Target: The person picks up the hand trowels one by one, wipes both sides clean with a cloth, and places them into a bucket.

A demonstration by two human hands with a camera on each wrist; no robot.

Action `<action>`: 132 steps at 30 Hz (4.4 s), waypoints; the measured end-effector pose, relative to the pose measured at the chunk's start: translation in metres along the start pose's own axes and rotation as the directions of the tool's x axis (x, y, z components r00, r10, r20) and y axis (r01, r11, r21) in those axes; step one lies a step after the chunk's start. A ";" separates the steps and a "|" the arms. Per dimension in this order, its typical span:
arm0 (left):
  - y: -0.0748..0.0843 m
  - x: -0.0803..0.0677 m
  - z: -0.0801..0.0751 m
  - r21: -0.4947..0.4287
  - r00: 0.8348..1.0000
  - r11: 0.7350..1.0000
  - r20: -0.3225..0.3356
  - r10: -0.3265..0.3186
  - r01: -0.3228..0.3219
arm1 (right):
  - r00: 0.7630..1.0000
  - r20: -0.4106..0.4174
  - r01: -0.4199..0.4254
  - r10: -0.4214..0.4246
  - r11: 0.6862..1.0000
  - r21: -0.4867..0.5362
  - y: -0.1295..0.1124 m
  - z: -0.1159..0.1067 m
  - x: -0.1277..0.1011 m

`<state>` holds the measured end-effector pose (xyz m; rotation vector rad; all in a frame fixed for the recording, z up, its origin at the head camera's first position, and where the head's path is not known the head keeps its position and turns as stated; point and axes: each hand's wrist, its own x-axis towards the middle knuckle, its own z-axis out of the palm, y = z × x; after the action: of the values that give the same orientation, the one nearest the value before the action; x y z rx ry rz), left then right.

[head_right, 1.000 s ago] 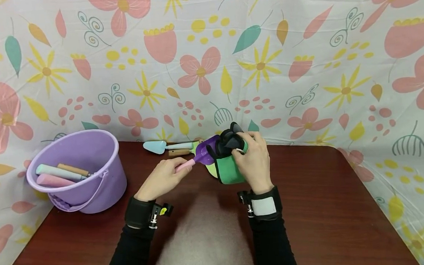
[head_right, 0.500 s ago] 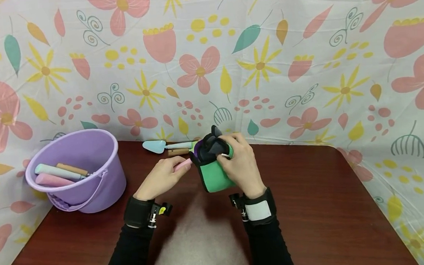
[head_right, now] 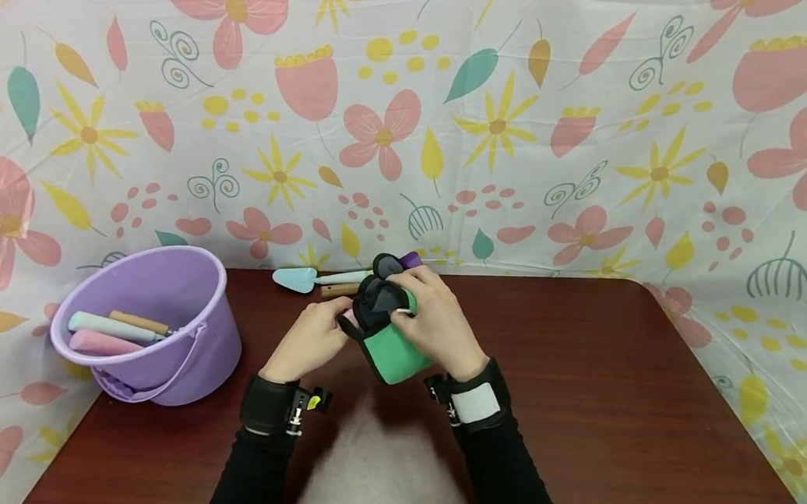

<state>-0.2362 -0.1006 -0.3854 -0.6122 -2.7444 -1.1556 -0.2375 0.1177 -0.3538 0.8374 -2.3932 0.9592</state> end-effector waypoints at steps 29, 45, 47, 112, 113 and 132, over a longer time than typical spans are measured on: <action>0.004 -0.001 0.002 0.041 0.998 0.997 -0.011 0.065 -0.064 | 0.961 -0.189 -0.203 0.199 0.979 0.000 0.038 -0.029 -0.010; 0.002 -0.001 -0.004 -0.056 0.996 0.995 -0.056 0.075 -0.078 | 0.820 -0.486 -0.318 0.302 0.947 0.052 0.051 -0.048 -0.018; 0.002 -0.001 -0.004 -0.059 0.995 0.995 -0.056 0.080 -0.084 | 0.809 -0.489 -0.348 0.326 0.936 0.048 0.054 -0.047 -0.019; 0.006 0.001 0.002 -0.259 0.997 0.965 0.048 0.055 -0.041 | 0.819 -0.338 -0.089 0.463 0.685 0.723 0.020 -0.052 -0.007; 0.006 0.001 0.002 -0.259 0.998 0.965 0.042 0.055 -0.042 | 0.817 -0.338 -0.088 0.467 0.681 0.727 0.021 -0.053 -0.008; 0.014 0.002 -0.003 -0.288 0.992 0.950 -0.065 0.108 -0.122 | 0.823 -0.246 -0.222 0.513 0.688 0.691 0.034 -0.042 -0.008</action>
<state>-0.2323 -0.0937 -0.3732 -0.7525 -2.4795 -1.5374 -0.2477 0.1710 -0.3459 0.2505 -1.8682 1.9769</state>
